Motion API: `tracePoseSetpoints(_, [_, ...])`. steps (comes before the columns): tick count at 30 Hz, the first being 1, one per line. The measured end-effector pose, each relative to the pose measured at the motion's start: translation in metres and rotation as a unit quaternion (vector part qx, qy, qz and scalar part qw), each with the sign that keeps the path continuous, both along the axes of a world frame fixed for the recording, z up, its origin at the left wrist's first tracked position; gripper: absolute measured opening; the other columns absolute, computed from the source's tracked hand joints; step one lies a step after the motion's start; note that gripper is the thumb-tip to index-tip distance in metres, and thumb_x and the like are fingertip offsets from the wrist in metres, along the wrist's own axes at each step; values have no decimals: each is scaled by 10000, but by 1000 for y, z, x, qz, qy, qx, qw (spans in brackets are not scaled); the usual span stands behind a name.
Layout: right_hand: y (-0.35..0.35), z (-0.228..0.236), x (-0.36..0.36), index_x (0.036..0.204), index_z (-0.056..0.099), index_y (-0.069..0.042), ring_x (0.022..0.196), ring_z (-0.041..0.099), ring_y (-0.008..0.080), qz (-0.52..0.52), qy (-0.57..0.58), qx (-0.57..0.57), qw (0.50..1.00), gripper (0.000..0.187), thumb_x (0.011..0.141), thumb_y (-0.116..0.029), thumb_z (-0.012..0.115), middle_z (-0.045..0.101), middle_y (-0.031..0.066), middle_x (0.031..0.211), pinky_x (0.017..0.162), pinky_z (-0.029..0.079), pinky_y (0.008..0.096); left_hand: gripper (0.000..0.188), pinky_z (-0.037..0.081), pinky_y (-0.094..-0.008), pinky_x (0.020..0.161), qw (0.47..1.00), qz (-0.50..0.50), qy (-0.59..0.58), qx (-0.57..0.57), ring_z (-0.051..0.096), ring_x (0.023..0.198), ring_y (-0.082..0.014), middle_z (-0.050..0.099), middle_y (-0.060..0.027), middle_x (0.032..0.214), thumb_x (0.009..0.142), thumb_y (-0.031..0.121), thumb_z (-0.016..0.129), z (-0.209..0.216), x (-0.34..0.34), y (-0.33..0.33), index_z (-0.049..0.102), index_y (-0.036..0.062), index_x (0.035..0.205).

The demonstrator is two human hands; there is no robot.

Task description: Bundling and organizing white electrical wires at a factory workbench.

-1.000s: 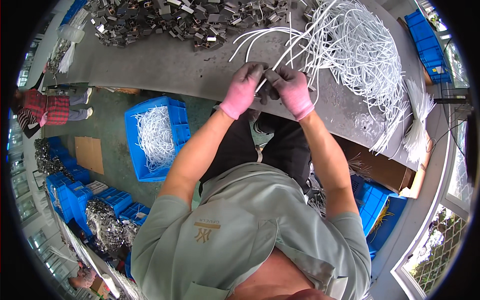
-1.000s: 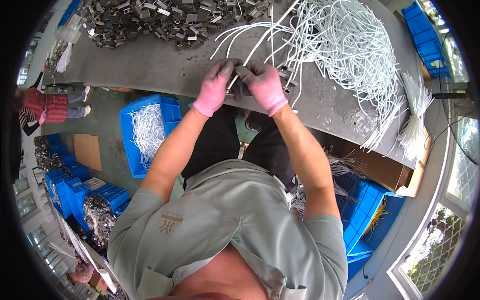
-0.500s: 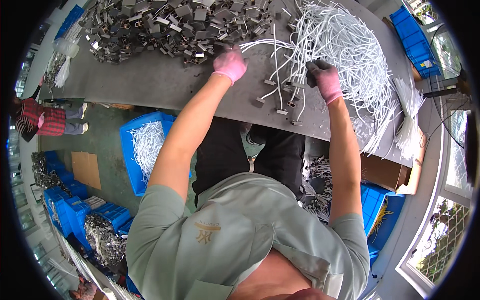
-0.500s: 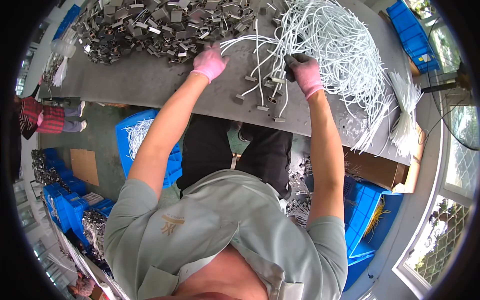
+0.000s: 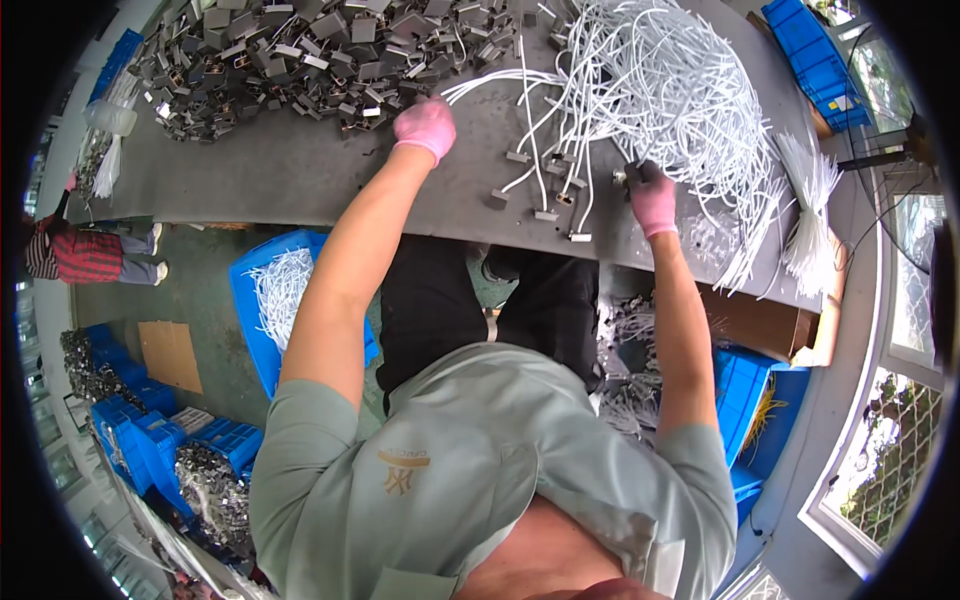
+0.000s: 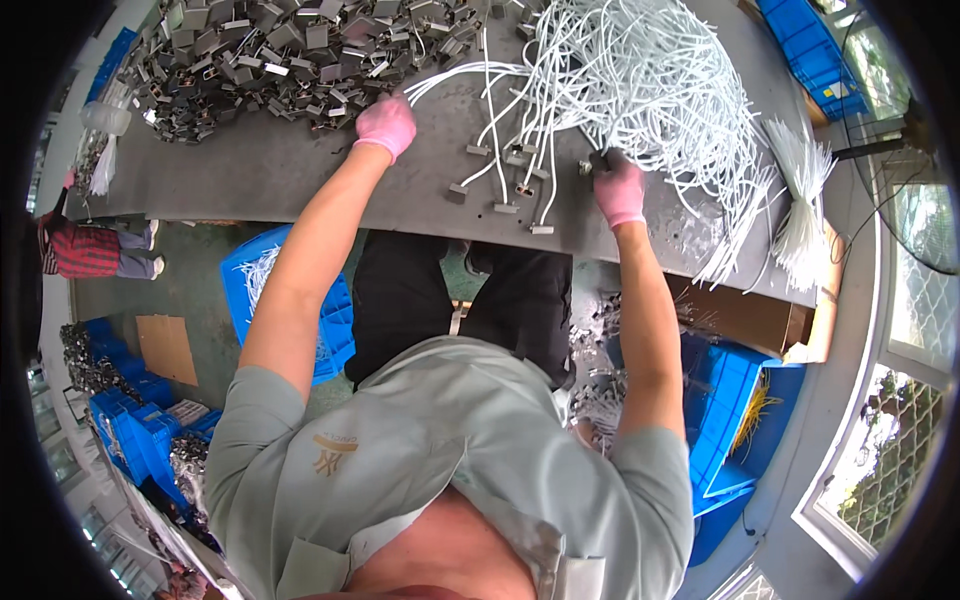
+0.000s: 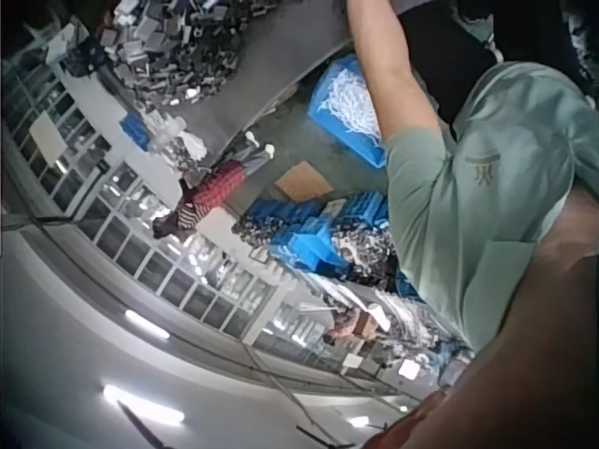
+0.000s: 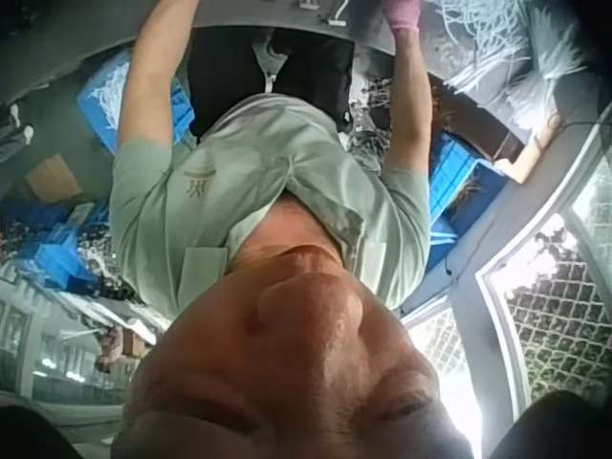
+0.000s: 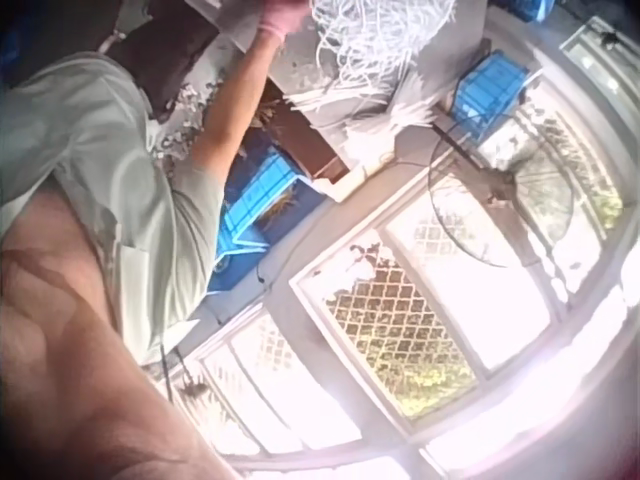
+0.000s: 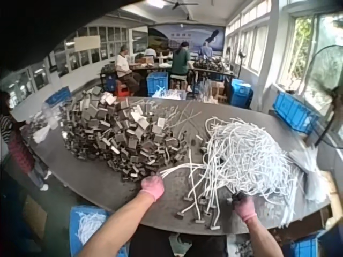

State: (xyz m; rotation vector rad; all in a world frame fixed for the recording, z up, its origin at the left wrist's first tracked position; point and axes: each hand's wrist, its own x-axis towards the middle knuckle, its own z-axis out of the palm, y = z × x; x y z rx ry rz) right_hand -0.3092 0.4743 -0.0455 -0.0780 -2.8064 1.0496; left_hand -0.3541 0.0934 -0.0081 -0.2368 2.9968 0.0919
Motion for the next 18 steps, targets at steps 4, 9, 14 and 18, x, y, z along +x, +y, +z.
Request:
tracePoseSetpoints(4, [-40,76,-7,780,617,28,467,597,172,60,-156,-128,978,295,870,-252,626,638,117,629,474,468,306,221,557,-395,745,998,7,58,28,666,926,-339,658,-199,1022,850,152,537,0,1,-19,667,39,990])
tracePoseSetpoints(9, [-53,111,-30,895,648,53,517,609,163,79,-263,-2,962,353,867,-298,636,645,110,680,494,473,299,236,536,-385,832,995,36,-57,72,646,1000,-312,663,-173,1062,819,140,569,23,0,-10,691,37,993])
tracePoseSetpoints(14, [-106,108,-6,1105,644,6,551,550,103,130,-169,-156,964,363,859,-262,648,639,59,711,514,452,255,215,540,-384,708,986,-7,-28,164,678,786,-317,695,-172,856,758,152,627,5,18,-49,689,-20,871])
tracePoseSetpoints(18, [-159,94,42,1156,622,-12,607,569,90,215,-260,-244,909,341,878,-209,621,659,32,829,544,463,243,228,428,-295,475,790,112,-73,598,552,513,-148,615,-75,643,800,215,662,22,76,-52,654,-8,750])
